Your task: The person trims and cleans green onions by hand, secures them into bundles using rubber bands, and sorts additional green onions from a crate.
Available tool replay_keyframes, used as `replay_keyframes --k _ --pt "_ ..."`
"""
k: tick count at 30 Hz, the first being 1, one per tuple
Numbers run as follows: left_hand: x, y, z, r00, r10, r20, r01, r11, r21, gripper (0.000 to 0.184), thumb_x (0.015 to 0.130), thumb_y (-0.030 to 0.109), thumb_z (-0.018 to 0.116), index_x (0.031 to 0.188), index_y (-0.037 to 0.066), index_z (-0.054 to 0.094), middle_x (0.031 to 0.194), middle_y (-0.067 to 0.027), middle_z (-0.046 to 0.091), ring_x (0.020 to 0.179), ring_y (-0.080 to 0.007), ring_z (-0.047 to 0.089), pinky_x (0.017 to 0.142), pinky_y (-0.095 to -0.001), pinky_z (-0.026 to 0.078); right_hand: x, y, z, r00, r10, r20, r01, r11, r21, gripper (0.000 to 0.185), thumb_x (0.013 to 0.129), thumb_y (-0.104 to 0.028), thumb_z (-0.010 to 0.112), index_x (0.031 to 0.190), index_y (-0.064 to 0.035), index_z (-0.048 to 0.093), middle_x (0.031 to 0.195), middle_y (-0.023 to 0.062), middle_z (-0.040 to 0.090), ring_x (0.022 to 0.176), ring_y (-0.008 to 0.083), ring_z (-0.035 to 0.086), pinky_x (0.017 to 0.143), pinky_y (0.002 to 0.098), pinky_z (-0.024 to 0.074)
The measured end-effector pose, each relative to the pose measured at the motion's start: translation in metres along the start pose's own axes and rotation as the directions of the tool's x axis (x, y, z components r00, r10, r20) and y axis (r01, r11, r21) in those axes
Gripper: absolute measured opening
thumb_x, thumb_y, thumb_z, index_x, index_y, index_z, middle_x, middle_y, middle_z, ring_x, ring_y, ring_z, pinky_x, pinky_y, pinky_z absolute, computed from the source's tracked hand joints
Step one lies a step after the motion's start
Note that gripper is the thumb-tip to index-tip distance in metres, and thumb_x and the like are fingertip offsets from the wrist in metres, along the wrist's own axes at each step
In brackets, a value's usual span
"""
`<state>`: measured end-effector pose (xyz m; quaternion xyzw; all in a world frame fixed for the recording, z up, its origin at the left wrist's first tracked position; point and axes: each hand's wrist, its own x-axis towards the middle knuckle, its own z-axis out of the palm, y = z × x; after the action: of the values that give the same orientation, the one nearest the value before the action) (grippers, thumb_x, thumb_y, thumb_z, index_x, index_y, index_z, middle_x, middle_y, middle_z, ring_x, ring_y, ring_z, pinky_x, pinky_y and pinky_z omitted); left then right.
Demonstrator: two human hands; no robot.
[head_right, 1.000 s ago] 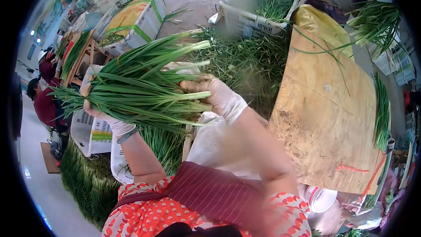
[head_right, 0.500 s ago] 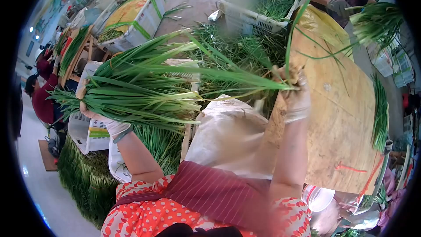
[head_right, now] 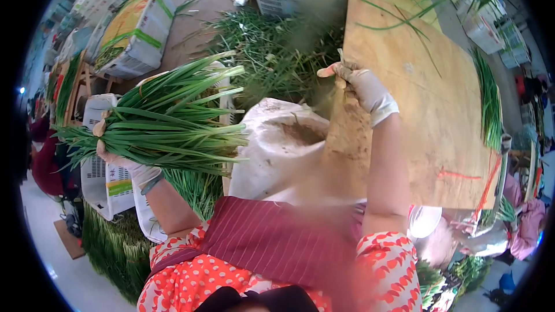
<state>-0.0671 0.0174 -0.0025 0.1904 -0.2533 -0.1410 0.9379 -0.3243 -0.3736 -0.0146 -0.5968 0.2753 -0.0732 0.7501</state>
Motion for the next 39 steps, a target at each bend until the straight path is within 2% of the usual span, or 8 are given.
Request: replay_keyframes --k 9,12,14,15,21,28,30,39 --pt "-0.003 -0.019 0.011 0.993 0.055 -0.107 -0.047 0.996 0.079 0.025 0.073 0.024 0.055 0.095 0.013 0.053 0.108 -0.0083 0.052 0.108 -0.0267 0.047 0.091 -0.0478 0.042 0.008 -0.116 0.051 0.903 -0.428 0.021 0.359 0.729 -0.583 0.038 0.086 -0.036 0.058 0.113 -0.0098 0.06 0.07 -0.0047 0.053 0.055 0.0043 0.043 0.051 0.0182 0.0343" --pt "-0.003 -0.019 0.013 0.997 0.037 -0.069 -0.032 0.997 0.077 0.024 0.075 0.025 0.053 0.096 0.014 0.052 0.11 -0.0078 0.051 0.108 -0.0275 0.048 0.093 -0.0484 0.041 0.035 -0.131 0.061 0.761 -0.648 -0.037 0.643 0.76 -0.094 0.03 0.091 -0.023 0.053 0.115 -0.0049 0.057 0.08 -0.0017 0.057 0.066 0.0042 0.049 0.064 0.0169 0.0423" --pt "-0.003 -0.015 0.012 0.999 0.025 0.039 -0.028 0.998 0.064 0.023 0.077 0.026 0.051 0.096 0.014 0.053 0.113 -0.0083 0.051 0.108 -0.0292 0.048 0.094 -0.0502 0.04 0.053 -0.119 0.061 0.576 -0.793 0.199 0.193 -0.105 -0.976 0.042 0.083 -0.036 0.06 0.115 -0.0081 0.059 0.092 0.0047 0.064 0.086 0.0127 0.059 0.073 0.0242 0.0451" --pt "-0.004 -0.016 0.012 0.999 0.047 0.001 -0.047 0.998 0.039 0.024 0.077 0.028 0.051 0.097 0.015 0.053 0.113 -0.0068 0.051 0.108 -0.0288 0.048 0.093 -0.0499 0.04 0.038 -0.131 0.084 0.855 -0.518 -0.03 -0.119 -0.14 -0.983 0.038 0.082 -0.031 0.062 0.112 -0.007 0.06 0.113 0.0107 0.06 0.111 0.0187 0.052 0.091 0.0303 0.0416" --pt "-0.001 -0.017 0.018 0.996 0.085 0.012 -0.085 0.996 -0.01 0.027 0.078 0.033 0.051 0.098 0.016 0.053 0.11 -0.004 0.052 0.104 -0.0255 0.051 0.087 -0.0458 0.046 0.04 -0.067 0.116 0.894 -0.342 0.291 0.444 0.767 -0.463 0.018 0.083 -0.017 0.063 0.095 -0.0054 0.068 0.104 0.0056 0.063 0.099 0.0171 0.056 0.089 0.0286 0.0431" --pt "0.0 -0.004 0.014 0.951 0.299 -0.074 -0.275 0.934 0.229 0.022 0.073 0.024 0.057 0.092 0.016 0.049 0.1 -0.0025 0.051 0.105 -0.0178 0.048 0.092 -0.043 0.043 0.06 -0.039 0.139 0.761 -0.557 0.331 0.475 0.132 -0.87 0.034 0.081 -0.021 0.066 0.108 -0.0003 0.062 0.108 0.0082 0.062 0.095 0.0139 0.057 0.086 0.0257 0.0442" --pt "-0.004 0.004 0.006 0.938 0.34 -0.072 -0.302 0.899 0.316 0.022 0.073 0.024 0.057 0.092 0.016 0.049 0.098 -0.0024 0.051 0.105 -0.0176 0.048 0.092 -0.0429 0.043 0.07 -0.038 0.142 0.902 -0.172 0.395 0.308 0.899 -0.311 0.041 0.08 -0.022 0.067 0.113 0.0004 0.058 0.11 0.0077 0.061 0.098 0.0137 0.056 0.088 0.0263 0.0433" --pt "-0.002 0.016 -0.003 0.949 0.316 0.008 -0.31 0.927 0.208 0.023 0.074 0.026 0.057 0.093 0.014 0.051 0.102 -0.0038 0.053 0.105 -0.0219 0.049 0.093 -0.0483 0.042 0.059 -0.039 0.172 0.832 -0.159 0.532 0.228 0.971 -0.066 0.027 0.081 -0.011 0.065 0.105 0.0011 0.062 0.094 0.0093 0.066 0.082 0.0124 0.062 0.073 0.0227 0.0493"
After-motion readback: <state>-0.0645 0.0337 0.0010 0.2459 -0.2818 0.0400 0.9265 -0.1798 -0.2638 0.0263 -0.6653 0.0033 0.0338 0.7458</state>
